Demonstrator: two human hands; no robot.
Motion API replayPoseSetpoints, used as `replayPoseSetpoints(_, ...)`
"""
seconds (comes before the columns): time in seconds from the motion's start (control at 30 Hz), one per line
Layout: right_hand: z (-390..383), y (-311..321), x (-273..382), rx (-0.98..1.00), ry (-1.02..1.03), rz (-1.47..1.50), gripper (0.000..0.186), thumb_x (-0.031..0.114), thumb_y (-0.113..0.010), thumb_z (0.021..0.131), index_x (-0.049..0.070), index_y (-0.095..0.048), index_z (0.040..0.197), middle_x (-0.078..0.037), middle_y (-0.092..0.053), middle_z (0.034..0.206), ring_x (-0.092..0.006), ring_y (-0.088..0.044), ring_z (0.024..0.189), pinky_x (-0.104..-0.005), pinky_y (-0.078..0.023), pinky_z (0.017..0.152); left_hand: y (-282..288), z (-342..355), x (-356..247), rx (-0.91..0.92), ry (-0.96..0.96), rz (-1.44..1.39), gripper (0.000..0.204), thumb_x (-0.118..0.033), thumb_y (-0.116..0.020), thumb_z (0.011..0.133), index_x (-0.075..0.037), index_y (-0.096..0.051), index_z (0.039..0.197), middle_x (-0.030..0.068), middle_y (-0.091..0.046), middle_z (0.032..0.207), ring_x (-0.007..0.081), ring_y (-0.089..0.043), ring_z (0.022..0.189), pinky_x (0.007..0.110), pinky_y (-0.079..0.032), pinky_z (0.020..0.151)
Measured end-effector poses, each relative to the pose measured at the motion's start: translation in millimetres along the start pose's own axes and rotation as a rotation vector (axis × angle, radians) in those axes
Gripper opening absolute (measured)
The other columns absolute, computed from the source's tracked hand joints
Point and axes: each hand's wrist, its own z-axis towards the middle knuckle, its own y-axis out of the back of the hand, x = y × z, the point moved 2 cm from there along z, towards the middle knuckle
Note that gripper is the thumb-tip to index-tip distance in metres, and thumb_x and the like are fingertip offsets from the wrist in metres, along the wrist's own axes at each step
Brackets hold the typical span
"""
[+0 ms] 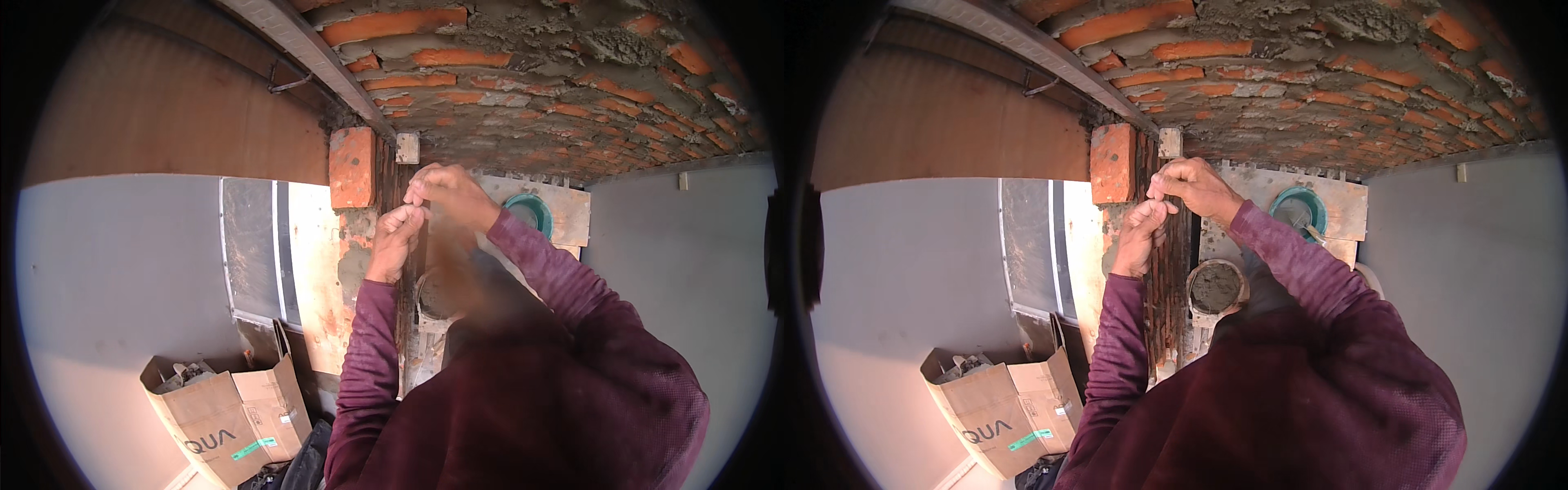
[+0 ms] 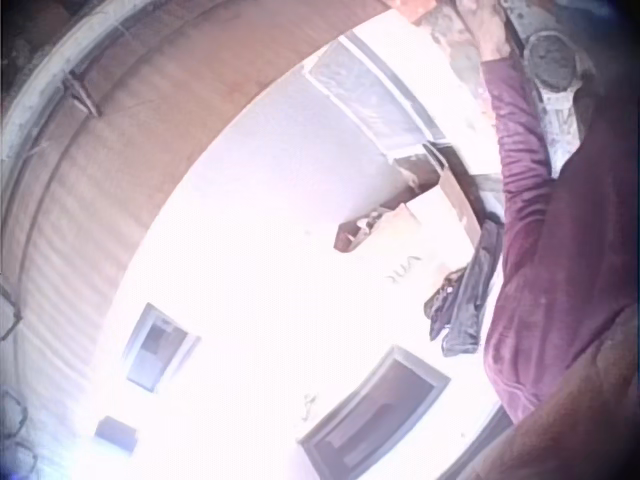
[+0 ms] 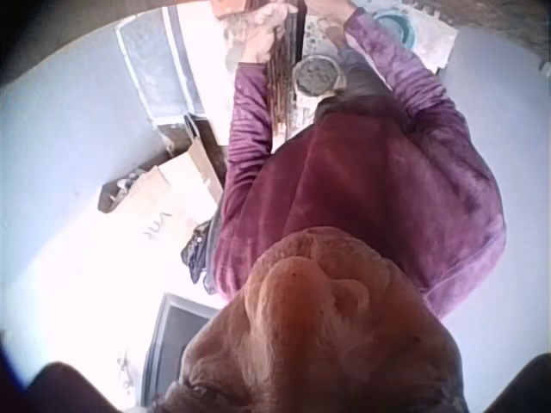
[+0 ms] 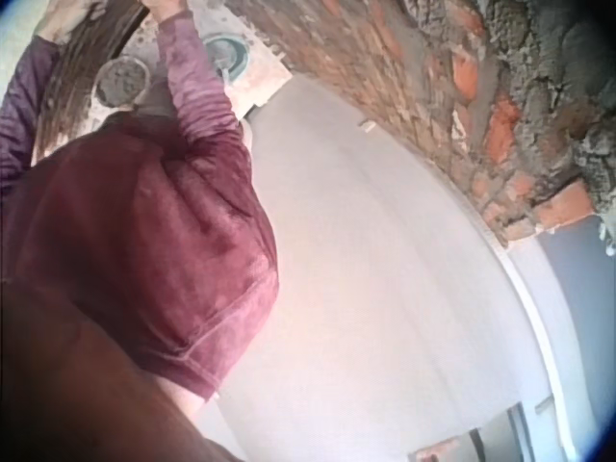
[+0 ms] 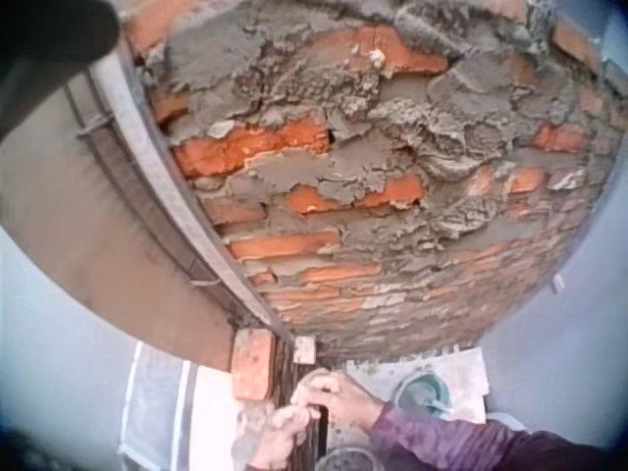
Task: The person measures a brick wall using a measuring tape and pencil, then ties and secures a string line to a metal rail.
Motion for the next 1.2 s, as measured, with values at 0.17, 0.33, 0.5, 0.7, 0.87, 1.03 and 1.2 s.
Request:
replayPoseSetpoints(0.17,2,0,35,-0.164,0.03,-0.027,0.036,0.03,-0.053,0.101,0.002,-0.069,0.086,-0.003,-0.068,0.088,-0.01,-0.058,0.076,-0.0251,-0.046,0.07,-7,-35,-4,-0.11,-0.076,-0.112,0.023,-0.025,-0.053,0.102,-0.007,-0.061,0.114,-0.0102,-0.044,0.071,-0.0012,-0.033,0.056,0.016,-0.026,0.049)
replayPoseSetpoints(0.33,8,-1,46,-0.208,0.021,0.224,0.034,0.032,-0.051,0.102,0.001,-0.062,0.095,-0.011,-0.068,0.088,-0.0106,-0.063,0.063,-0.0214,-0.051,0.052,-8,-69,14,-0.051,-0.141,-0.027,0.045,-0.039,-0.046,0.103,-0.002,-0.053,0.129,-0.001,-0.057,0.084,0.0056,-0.053,0.07,0.02,-0.044,0.064)
replayPoseSetpoints(0.5,13,4,76,-0.235,0.124,0.316,0.032,0.029,-0.052,0.102,-0.002,-0.059,0.098,-0.014,-0.067,0.09,-0.0172,-0.07,0.074,-0.0266,-0.06,0.062,4,-109,21,0.138,-0.071,-0.071,0.078,-0.062,-0.029,0.098,0.002,-0.041,0.141,0.0113,-0.063,0.112,0.0181,-0.061,0.106,0.032,-0.048,0.095)
replayPoseSetpoints(0.7,6,7,75,-0.267,0.081,0.323,0.033,0.03,-0.051,0.102,-0.003,-0.057,0.099,-0.014,-0.066,0.09,-0.0192,-0.07,0.078,-0.0291,-0.061,0.068,-9,-147,17,0.154,-0.163,-0.184,0.061,-0.029,-0.052,0.1,0.001,-0.031,0.149,0.0137,-0.061,0.123,0.0167,-0.062,0.102,0.029,-0.049,0.087)
replayPoseSetpoints(0.87,-5,17,55,-0.339,-0.037,0.413,0.031,0.027,-0.051,0.102,-0.003,-0.057,0.101,-0.013,-0.064,0.088,-0.0188,-0.069,0.076,-0.0286,-0.061,0.066,-21,-162,7,-0.056,-0.39,0.046,0.059,-0.018,-0.062,0.096,0.0,-0.037,0.146,0.0127,-0.065,0.118,0.0109,-0.061,0.088,0.023,-0.048,0.074)
replayPoseSetpoints(1.03,-16,39,25,-0.439,-0.158,0.485,0.028,0.025,-0.053,0.101,-0.002,-0.058,0.104,-0.009,-0.062,0.08,-0.0136,-0.064,0.062,-0.0245,-0.057,0.052,-17,-162,7,-0.098,-0.404,-0.06,0.035,-0.015,-0.063,0.094,0.003,-0.06,0.124,0.0097,-0.07,0.1,0.0068,-0.055,0.072,0.021,-0.045,0.063)
replayPoseSetpoints(1.2,-16,51,22,-0.558,-0.085,0.379,0.028,0.027,-0.056,0.1,-0.001,-0.061,0.104,-0.005,-0.061,0.071,-0.0083,-0.055,0.051,-0.0204,-0.045,0.043,-10,-138,26,-0.083,-0.188,0.0,0.024,-0.011,-0.061,0.095,-0.001,-0.063,0.116,0.0089,-0.07,0.094,0.0035,-0.044,0.059,0.019,-0.035,0.055)
